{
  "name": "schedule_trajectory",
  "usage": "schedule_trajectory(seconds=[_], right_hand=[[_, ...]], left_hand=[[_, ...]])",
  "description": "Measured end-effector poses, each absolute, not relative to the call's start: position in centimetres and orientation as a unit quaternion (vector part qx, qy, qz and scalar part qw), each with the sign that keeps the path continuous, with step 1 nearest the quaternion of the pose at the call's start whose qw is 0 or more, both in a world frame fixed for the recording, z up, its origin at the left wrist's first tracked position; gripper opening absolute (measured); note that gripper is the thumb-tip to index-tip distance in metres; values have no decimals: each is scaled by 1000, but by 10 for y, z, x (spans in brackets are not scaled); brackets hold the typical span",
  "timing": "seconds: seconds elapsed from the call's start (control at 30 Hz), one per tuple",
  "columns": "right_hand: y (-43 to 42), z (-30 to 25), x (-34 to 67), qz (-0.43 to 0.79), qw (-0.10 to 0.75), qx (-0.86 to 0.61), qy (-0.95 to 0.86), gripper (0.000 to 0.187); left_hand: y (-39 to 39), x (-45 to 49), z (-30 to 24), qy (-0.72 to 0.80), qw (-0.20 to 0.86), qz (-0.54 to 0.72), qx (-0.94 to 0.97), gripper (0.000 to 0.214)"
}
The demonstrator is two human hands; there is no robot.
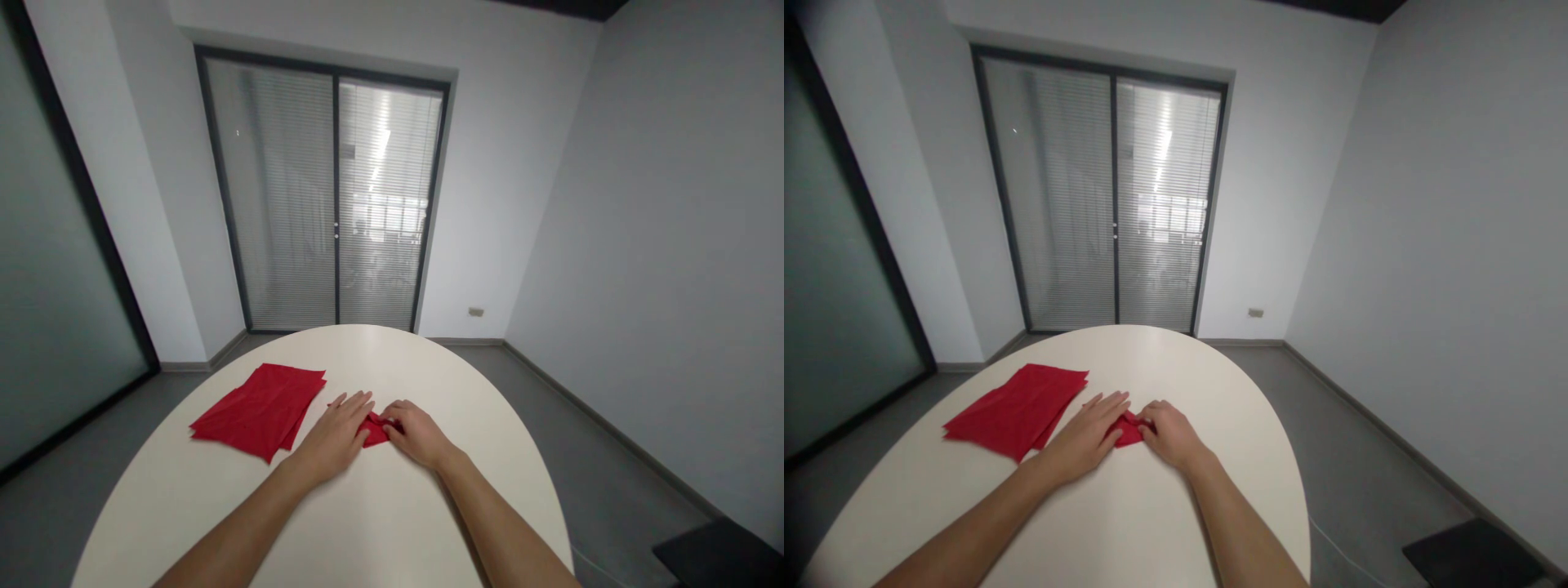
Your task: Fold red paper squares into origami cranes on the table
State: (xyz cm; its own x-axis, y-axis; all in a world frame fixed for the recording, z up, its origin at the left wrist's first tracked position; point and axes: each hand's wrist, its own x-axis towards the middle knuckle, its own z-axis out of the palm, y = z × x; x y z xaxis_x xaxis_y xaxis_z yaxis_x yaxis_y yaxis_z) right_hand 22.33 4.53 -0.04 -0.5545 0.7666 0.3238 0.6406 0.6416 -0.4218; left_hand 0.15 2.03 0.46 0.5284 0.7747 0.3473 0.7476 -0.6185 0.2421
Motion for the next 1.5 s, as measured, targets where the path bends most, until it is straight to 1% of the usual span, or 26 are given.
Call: schedule_trajectory(seconds=[0.13,0.27,0.33,0.43,0.5,0.63,0.73,0.87,0.97,1.1,1.27,1.37,1.5], right_hand=[[44,5,222,100,230,-398,-882,24],[34,10,212,85,222,-390,-890,32],[27,10,207,112,200,-379,-897,44],[20,6,203,174,127,-388,-896,63],[19,3,204,204,94,-401,-888,68],[21,2,208,216,65,-419,-879,72],[22,4,209,210,54,-422,-880,71],[21,7,209,202,47,-422,-882,70],[21,8,209,195,44,-421,-884,70],[23,5,211,197,67,-416,-885,66],[29,-1,220,193,70,-427,-880,64],[31,1,225,172,80,-431,-882,64],[29,12,222,109,137,-392,-903,56]], left_hand=[[15,6,-9,441,90,129,884,56],[17,5,-16,455,119,99,877,60],[18,4,-16,456,121,88,877,60],[20,3,-16,462,126,73,875,62],[20,2,-16,468,133,67,871,63],[22,0,-14,496,140,48,856,68],[24,-3,-12,525,132,29,841,68],[20,-2,-8,569,95,30,816,68],[16,2,-6,544,68,62,834,65],[16,4,-8,472,105,88,871,61],[19,0,-8,501,134,78,852,61],[19,-2,-8,506,134,84,848,62],[20,-1,-11,498,114,111,853,59]])
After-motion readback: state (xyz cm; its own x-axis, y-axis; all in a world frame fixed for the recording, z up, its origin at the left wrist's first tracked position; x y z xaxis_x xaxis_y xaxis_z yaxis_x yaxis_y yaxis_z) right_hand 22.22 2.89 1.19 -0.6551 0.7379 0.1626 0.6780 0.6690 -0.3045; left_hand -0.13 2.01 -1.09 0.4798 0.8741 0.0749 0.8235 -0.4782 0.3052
